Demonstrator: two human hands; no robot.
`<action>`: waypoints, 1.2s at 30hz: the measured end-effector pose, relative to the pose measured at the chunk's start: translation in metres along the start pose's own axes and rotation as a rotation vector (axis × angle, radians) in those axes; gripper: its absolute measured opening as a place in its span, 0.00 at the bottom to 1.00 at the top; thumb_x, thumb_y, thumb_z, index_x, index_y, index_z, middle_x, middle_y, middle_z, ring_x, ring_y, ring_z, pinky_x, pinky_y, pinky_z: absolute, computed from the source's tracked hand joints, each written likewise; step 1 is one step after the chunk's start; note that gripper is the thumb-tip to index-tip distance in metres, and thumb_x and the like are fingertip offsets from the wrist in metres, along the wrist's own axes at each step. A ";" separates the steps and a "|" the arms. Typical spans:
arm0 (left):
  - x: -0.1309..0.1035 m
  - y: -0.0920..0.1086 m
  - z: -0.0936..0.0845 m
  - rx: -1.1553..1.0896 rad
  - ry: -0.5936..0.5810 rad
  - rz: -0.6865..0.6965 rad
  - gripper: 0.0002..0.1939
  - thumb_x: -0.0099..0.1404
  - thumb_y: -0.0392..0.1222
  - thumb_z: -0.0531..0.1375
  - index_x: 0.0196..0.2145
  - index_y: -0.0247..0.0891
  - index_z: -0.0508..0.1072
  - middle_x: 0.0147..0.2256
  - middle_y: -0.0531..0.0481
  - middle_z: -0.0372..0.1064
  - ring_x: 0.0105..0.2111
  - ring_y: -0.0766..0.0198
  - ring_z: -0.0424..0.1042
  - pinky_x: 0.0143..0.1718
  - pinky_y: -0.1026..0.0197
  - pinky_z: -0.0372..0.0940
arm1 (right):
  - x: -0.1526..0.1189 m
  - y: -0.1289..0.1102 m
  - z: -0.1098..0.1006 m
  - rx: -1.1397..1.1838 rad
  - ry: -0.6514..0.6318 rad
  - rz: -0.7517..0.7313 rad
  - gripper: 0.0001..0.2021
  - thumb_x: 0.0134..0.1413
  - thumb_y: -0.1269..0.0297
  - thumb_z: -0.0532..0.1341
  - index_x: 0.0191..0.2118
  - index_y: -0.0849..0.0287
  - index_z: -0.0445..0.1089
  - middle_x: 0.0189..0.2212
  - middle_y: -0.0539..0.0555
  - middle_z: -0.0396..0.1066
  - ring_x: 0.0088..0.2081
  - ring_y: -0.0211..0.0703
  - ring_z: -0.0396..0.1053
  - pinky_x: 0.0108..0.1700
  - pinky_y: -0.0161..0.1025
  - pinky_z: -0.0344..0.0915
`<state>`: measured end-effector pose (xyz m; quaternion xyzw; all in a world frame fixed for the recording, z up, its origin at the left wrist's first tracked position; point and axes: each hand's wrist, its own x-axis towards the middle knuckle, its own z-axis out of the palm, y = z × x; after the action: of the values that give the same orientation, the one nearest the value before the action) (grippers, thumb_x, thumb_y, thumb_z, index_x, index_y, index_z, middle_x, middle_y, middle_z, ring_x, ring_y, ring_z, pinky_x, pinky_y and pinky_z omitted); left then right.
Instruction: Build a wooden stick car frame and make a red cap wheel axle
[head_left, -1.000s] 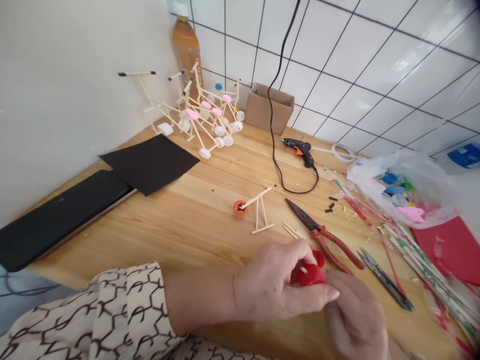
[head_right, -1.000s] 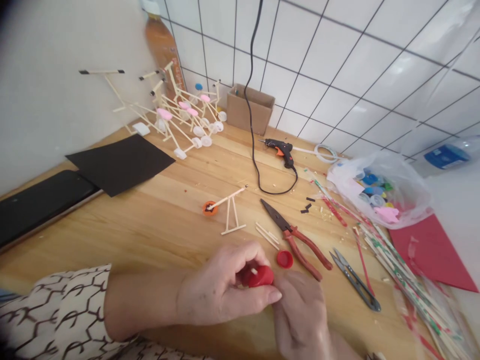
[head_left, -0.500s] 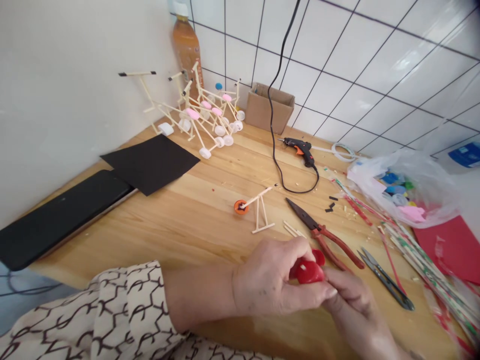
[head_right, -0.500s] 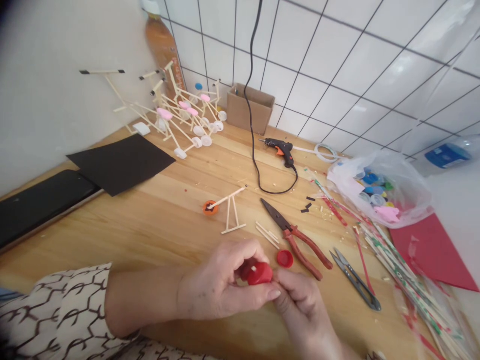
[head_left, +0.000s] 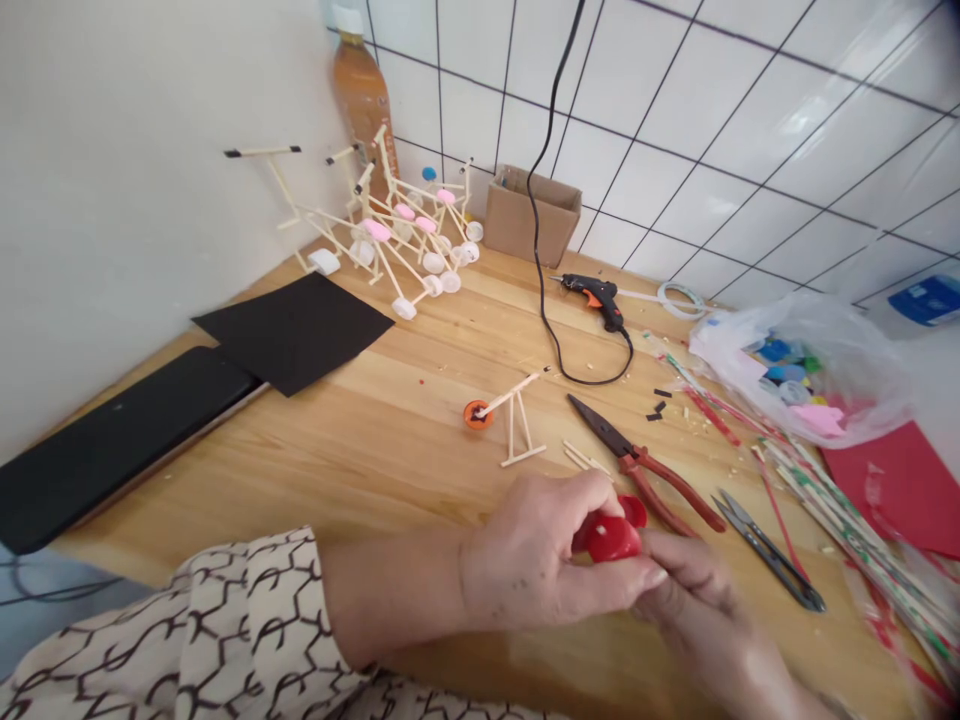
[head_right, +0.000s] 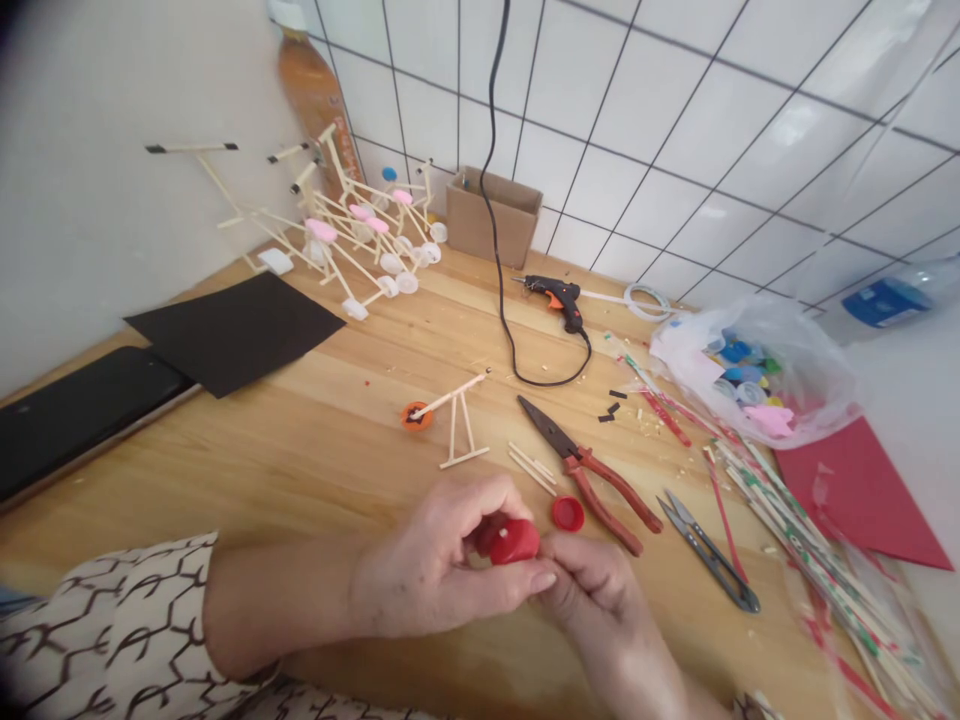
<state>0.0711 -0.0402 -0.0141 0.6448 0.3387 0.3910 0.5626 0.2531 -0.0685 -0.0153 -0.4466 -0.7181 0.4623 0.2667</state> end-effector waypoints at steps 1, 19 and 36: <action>0.000 0.000 0.000 0.005 0.001 -0.003 0.12 0.57 0.44 0.62 0.27 0.36 0.62 0.22 0.57 0.59 0.21 0.73 0.58 0.20 0.70 0.54 | 0.000 0.001 0.000 0.033 -0.003 0.030 0.17 0.64 0.60 0.48 0.25 0.59 0.62 0.17 0.46 0.57 0.18 0.33 0.56 0.20 0.31 0.55; 0.003 0.001 -0.002 0.024 0.032 -0.033 0.13 0.56 0.45 0.63 0.26 0.35 0.63 0.22 0.57 0.57 0.21 0.73 0.57 0.20 0.70 0.53 | 0.006 -0.007 -0.002 -0.204 0.042 -0.119 0.11 0.59 0.69 0.52 0.25 0.57 0.60 0.18 0.46 0.61 0.19 0.34 0.61 0.20 0.29 0.58; 0.006 -0.005 -0.002 0.046 -0.027 -0.032 0.15 0.55 0.48 0.65 0.27 0.35 0.65 0.22 0.57 0.57 0.21 0.73 0.56 0.22 0.69 0.54 | 0.007 -0.001 0.003 -0.418 0.199 -0.326 0.07 0.58 0.73 0.52 0.31 0.58 0.63 0.18 0.47 0.62 0.19 0.36 0.62 0.20 0.32 0.58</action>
<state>0.0720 -0.0334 -0.0186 0.6572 0.3504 0.3654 0.5584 0.2472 -0.0636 -0.0159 -0.4139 -0.8305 0.2091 0.3086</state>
